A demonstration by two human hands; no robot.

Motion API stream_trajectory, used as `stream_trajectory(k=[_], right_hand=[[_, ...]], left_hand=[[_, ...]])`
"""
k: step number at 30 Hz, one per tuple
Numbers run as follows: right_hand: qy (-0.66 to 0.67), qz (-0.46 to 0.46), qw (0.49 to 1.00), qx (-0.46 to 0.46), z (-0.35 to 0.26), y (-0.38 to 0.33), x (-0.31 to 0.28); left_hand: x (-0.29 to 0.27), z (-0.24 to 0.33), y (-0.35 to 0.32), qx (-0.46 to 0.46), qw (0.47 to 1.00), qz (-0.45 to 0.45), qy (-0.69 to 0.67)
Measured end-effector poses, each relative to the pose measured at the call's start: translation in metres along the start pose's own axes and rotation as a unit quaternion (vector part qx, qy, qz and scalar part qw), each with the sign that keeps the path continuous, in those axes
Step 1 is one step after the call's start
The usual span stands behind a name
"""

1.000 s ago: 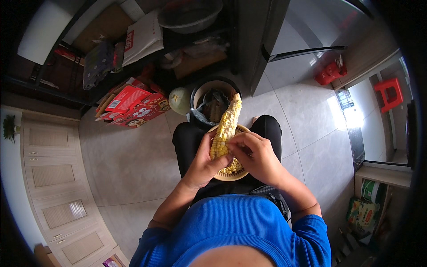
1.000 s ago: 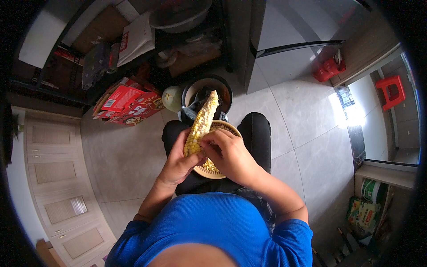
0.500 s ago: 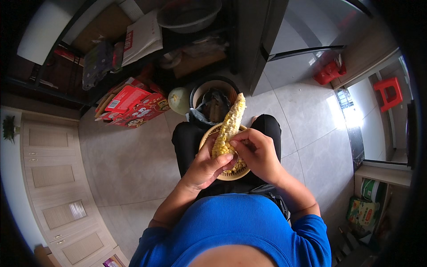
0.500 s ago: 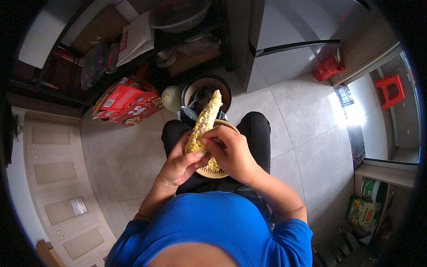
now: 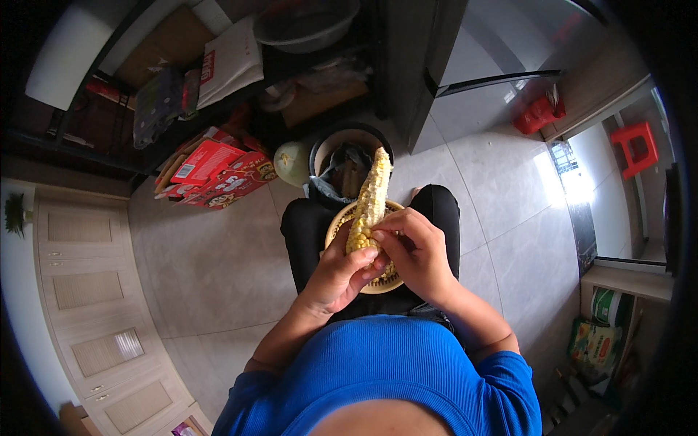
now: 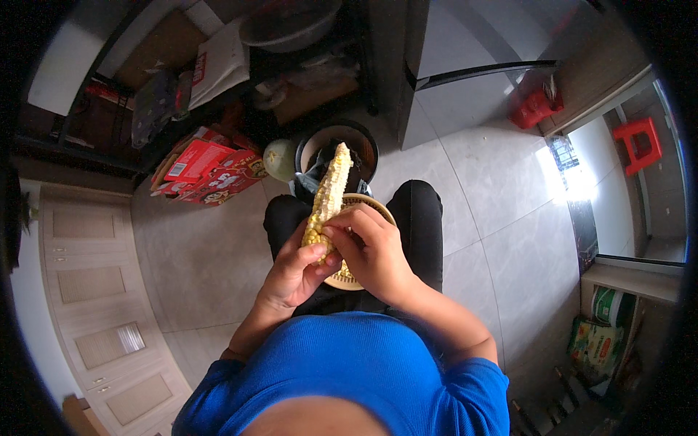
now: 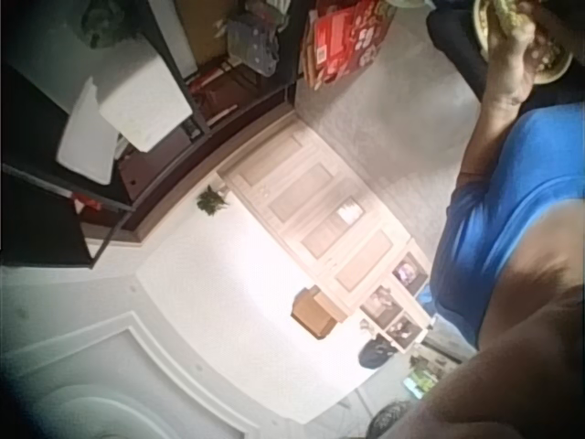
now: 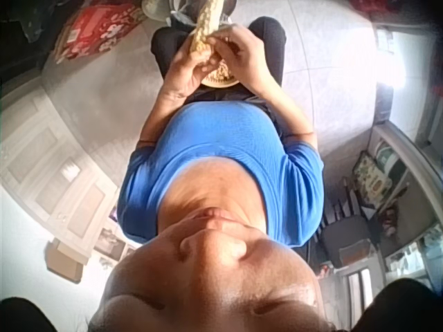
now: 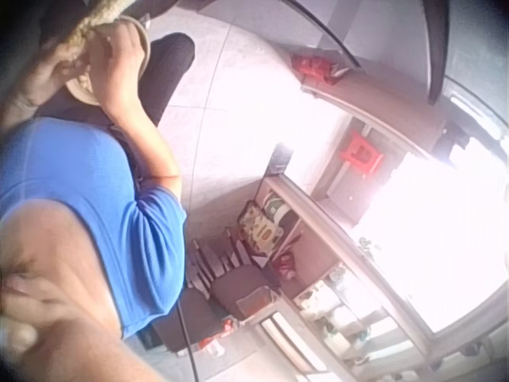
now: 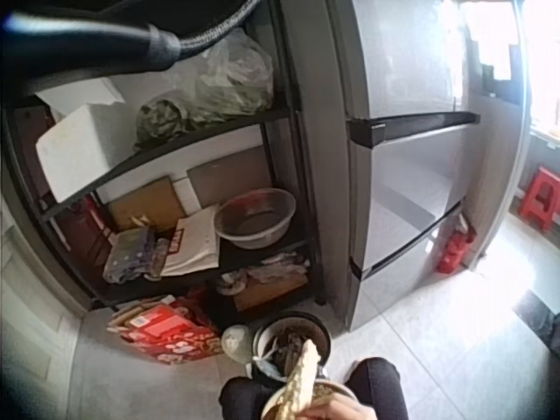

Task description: The person sits on the floor and removes corn kernels from a cob by hand, placing them into a bowl. The person holds the cob with one hand and uses the other to strip the kernels off, repeating the process until the cob is mostly bare.

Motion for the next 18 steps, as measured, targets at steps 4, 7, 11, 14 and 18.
stream_trajectory(k=[4, 7, 11, 14, 18], right_hand=[[-0.005, 0.023, 0.999, -0.022, -0.003, 0.003, 0.000], [0.038, -0.025, 0.999, 0.017, 0.007, 0.004, 0.002], [0.100, -0.049, 0.994, 0.013, 0.000, 0.007, 0.002], [0.110, -0.048, 0.993, 0.017, 0.005, 0.005, 0.001], [0.025, -0.020, 0.999, -0.023, 0.000, 0.002, 0.001]], left_hand=[[-0.003, -0.001, -0.002, 0.001, 1.000, 0.022, 0.007], [-0.002, 0.003, -0.004, 0.011, 1.000, 0.016, 0.013], [-0.002, 0.004, -0.004, 0.015, 1.000, -0.016, 0.000], [0.002, 0.002, -0.003, -0.002, 0.999, -0.042, -0.009], [0.003, -0.001, -0.002, -0.003, 1.000, -0.025, 0.005]])
Point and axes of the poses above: each hand's wrist, its own y-axis towards the middle knuckle, its own x-axis out of the palm, z = x × y, the point moved 8 cm from there along y, towards the middle knuckle, and after that the axes turned 8 degrees about y, right-handed, at the moved point
